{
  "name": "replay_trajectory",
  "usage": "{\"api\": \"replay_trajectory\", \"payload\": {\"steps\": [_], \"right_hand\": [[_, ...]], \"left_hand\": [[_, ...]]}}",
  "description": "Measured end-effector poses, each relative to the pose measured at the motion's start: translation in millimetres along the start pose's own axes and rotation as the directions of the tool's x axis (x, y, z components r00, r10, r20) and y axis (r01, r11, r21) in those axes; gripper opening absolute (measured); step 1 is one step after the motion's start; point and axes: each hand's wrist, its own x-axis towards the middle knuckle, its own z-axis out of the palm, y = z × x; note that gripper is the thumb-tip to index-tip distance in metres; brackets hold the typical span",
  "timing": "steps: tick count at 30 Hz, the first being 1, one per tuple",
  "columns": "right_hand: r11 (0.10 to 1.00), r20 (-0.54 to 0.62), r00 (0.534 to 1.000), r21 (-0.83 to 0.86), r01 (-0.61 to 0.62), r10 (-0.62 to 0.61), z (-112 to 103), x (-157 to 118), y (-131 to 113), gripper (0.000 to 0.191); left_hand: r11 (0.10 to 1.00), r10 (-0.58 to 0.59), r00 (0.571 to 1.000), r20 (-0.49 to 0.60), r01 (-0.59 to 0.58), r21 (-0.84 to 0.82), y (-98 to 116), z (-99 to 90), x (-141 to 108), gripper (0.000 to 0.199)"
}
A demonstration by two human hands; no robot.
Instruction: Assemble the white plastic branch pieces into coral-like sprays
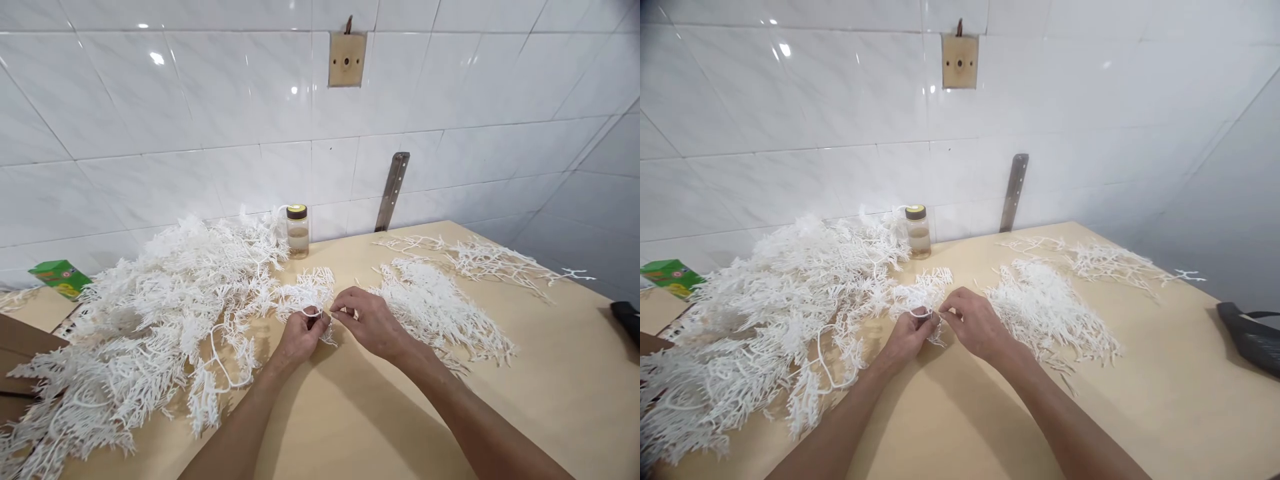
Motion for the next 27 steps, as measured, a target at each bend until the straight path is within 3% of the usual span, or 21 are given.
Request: {"api": "replay_trajectory", "payload": {"steps": [4,9,18,24,27], "right_hand": [[0.997,0.070,0.997,-0.074,0.024,-0.019,2,3,3,0.020],[0.999,0.107,0.993,-0.014,0.049,-0.047,4,0,7,0.023],[0.995,0.068,0.998,-0.099,-0.007,0.014,12,-8,4,0.021],[0.994,0.084,0.992,0.049,-0.095,0.091,12,-8,8,0.017],[0.991,0.058,0.995,0.102,-0.083,0.078,13,-9,10,0.014]], "left_hand": [[0.997,-0.019,0.999,0.026,0.021,-0.070,-2,-1.6,1,0.042],[0.991,-0.023,0.997,0.080,0.033,-0.127,-1,-4.1,0,0.041],[1.000,-0.024,0.991,0.134,0.022,0.015,5,-5.3,0,0.044],[0.999,-0.026,0.992,0.121,0.030,-0.036,0,-5.6,-1,0.043],[0.994,-0.039,0.991,0.126,0.051,-0.097,0,-4.9,-1,0.043]]}}
